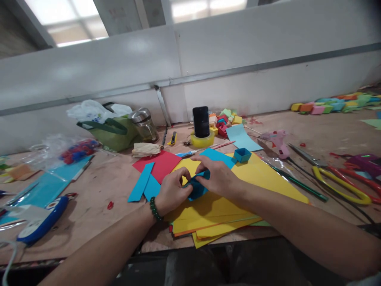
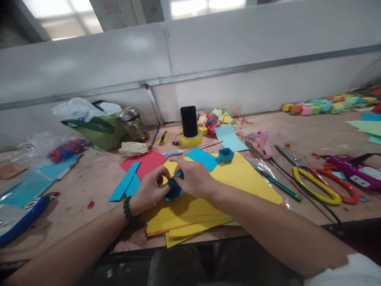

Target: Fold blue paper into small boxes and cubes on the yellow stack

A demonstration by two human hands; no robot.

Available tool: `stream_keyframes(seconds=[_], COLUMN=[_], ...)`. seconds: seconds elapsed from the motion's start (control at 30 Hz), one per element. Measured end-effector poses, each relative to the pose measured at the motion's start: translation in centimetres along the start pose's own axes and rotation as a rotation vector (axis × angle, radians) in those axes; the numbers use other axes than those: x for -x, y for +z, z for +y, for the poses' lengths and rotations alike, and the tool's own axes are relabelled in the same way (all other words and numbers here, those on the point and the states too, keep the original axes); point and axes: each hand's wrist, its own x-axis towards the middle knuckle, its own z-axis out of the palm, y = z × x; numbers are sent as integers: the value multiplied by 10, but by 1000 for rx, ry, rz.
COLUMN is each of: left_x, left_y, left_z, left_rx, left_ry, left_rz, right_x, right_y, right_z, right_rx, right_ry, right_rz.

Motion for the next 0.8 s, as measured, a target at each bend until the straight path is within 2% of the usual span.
stream_keyframes(seconds=[0.27,0.47,0.7,0.8], left_x=[-1,-1,-1,-2], left_y=[-1,-2,-1,1], left_z=[-1,0,-2,-3], left_rx=[114,77,139,153], left_ry=[5,3,84,58], left_rz=[-96,-62,-49,-43], right_x=[2,-1,-3,-5], right_y=[3,-3,-5,-9], right_z=[-1,-1,1,4], right_rx=[-154,-200,-161,-125], right_ry=[-201,6,35,68], right_rz=[-52,-29,-75,-120])
